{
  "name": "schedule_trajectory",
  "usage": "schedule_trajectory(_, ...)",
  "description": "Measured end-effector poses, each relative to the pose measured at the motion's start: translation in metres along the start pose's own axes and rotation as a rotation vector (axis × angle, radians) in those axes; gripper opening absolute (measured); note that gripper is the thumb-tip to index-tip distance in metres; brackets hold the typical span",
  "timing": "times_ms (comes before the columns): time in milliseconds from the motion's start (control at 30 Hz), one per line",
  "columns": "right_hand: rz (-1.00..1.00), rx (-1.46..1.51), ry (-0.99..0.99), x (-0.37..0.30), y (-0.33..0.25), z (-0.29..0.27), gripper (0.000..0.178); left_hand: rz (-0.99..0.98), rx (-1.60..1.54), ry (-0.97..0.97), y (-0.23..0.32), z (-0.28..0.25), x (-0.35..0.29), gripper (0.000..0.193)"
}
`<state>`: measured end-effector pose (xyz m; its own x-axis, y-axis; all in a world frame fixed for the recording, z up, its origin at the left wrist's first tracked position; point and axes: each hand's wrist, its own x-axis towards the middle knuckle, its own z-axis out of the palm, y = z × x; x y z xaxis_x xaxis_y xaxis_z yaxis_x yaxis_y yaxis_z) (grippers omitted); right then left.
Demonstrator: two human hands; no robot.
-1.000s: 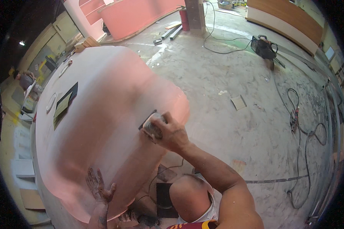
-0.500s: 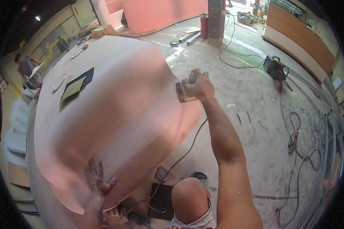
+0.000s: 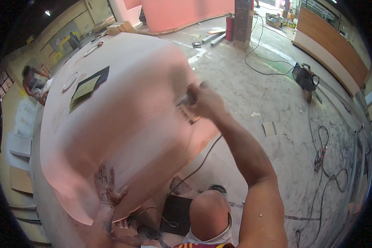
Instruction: Sanding a large white furniture part using an orbital sander and sandpaper.
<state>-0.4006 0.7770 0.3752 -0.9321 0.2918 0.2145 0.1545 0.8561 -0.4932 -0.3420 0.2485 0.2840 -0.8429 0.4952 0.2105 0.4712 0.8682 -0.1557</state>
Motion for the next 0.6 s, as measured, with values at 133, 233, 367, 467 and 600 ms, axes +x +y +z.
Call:
schedule_trajectory(133,0.212,0.033,0.139,0.038,0.043,-0.023,0.068,0.012,-0.02,0.026,-0.002,0.001,0.001,0.109)
schedule_trajectory(233,0.317,0.047,0.125,0.045,0.045,-0.025,0.068,0.006,-0.009,0.018,-0.001,0.0,0.002,0.109)
schedule_trajectory(367,0.072,0.033,0.019,0.021,0.016,-0.012,0.072,0.016,-0.011,-0.003,0.0,-0.003,0.001,0.111)
schedule_trajectory(467,-0.139,-0.007,-0.118,-0.004,0.001,-0.003,0.066,0.004,-0.017,-0.045,0.0,-0.004,0.001,0.112)
schedule_trajectory(600,-0.061,0.02,-0.071,-0.001,0.016,-0.011,0.067,0.037,-0.009,0.02,0.001,-0.004,0.002,0.112)
